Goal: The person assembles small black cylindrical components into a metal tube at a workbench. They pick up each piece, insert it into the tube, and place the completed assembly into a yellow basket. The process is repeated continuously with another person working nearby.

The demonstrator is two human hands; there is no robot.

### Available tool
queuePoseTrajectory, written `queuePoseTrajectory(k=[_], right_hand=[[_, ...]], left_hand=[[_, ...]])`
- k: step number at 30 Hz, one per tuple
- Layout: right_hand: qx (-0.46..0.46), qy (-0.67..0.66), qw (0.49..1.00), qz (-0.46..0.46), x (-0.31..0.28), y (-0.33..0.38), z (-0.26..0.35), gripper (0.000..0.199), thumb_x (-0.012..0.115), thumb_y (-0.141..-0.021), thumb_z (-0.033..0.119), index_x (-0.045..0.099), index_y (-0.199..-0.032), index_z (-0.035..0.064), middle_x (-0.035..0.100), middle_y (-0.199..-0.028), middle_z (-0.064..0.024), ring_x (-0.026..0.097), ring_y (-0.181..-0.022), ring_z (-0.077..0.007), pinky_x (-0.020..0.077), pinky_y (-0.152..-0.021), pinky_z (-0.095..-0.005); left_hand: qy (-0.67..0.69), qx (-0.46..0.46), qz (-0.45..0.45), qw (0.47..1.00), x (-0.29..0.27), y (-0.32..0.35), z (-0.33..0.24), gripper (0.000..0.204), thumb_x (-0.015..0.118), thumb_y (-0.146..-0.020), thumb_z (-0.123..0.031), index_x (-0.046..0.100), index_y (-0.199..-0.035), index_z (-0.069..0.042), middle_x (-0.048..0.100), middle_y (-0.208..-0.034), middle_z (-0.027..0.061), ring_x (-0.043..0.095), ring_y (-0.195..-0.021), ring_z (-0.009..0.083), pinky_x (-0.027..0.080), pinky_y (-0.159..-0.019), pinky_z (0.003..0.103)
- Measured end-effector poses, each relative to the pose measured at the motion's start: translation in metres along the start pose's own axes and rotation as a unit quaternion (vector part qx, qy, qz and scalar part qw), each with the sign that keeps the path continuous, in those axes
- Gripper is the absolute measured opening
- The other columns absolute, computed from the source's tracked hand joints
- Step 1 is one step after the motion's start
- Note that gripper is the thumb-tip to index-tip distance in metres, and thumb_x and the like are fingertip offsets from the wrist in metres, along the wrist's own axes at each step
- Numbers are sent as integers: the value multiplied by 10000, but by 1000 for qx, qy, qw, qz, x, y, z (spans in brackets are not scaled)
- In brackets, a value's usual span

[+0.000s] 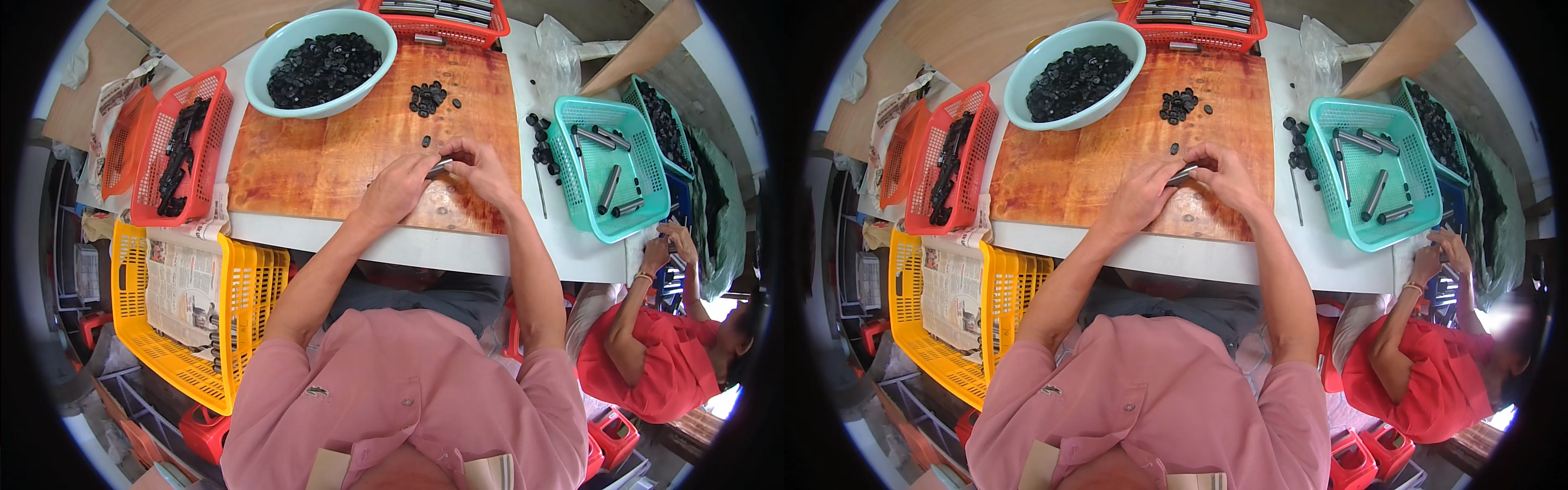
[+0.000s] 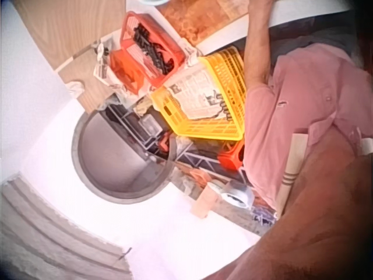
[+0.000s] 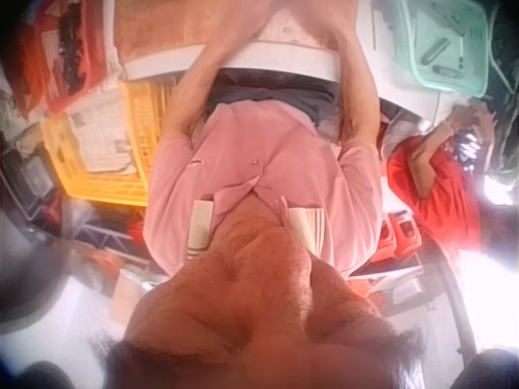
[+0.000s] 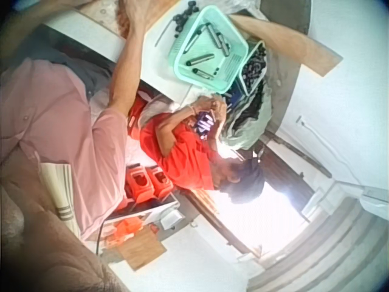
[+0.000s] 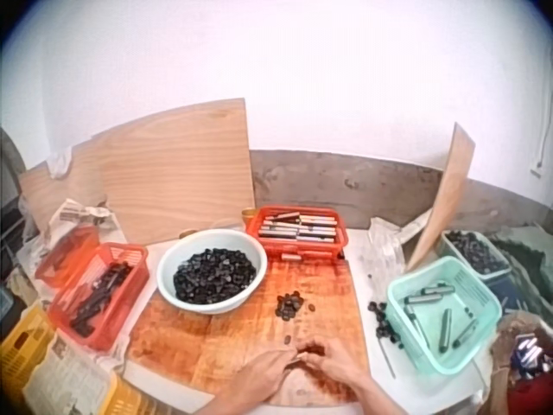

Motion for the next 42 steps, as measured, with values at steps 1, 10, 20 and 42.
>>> queuePoseTrajectory(k=[1,10,20,42], right_hand=[[1,7,1000,1,0,2,-2,232,668,-933,-86,668,-1160,-36,714,-1086,-77,693,-1026,-160,565,-921,-311],[-33,1,999,-10,2,16,-7,220,658,-929,-117,662,-1129,-26,690,-1068,-51,686,-1004,-143,573,-892,-296],[-10,42,999,-24,-2,12,-5,154,709,-931,22,713,-1083,-2,721,-993,-47,680,-920,-137,546,-821,-298],[-92,400,875,-256,22,-39,18,181,593,-999,185,646,-971,14,689,-917,-227,657,-852,-431,475,-789,-524]], left_hand=[[-1,2,0,1000,0,1,-2,398,739,-855,-19,645,-1242,-27,676,-1102,175,675,-1037,371,563,-875,440],[-17,18,-10,1000,1,4,-6,355,752,-837,-15,675,-1183,-10,675,-1096,152,674,-1005,366,559,-863,437],[4,-51,31,998,2,1,6,229,762,-896,-136,733,-1075,4,662,-980,170,658,-902,386,532,-780,456],[2,-80,54,995,6,-6,10,221,820,-814,-117,696,-955,0,602,-905,141,629,-882,353,509,-780,466]])
Point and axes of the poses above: each hand's wrist, its own y-axis away from the middle knuckle, its own x-axis out of the palm, z = x × y, the point moved 7 cm from there along -y, towards the middle knuckle
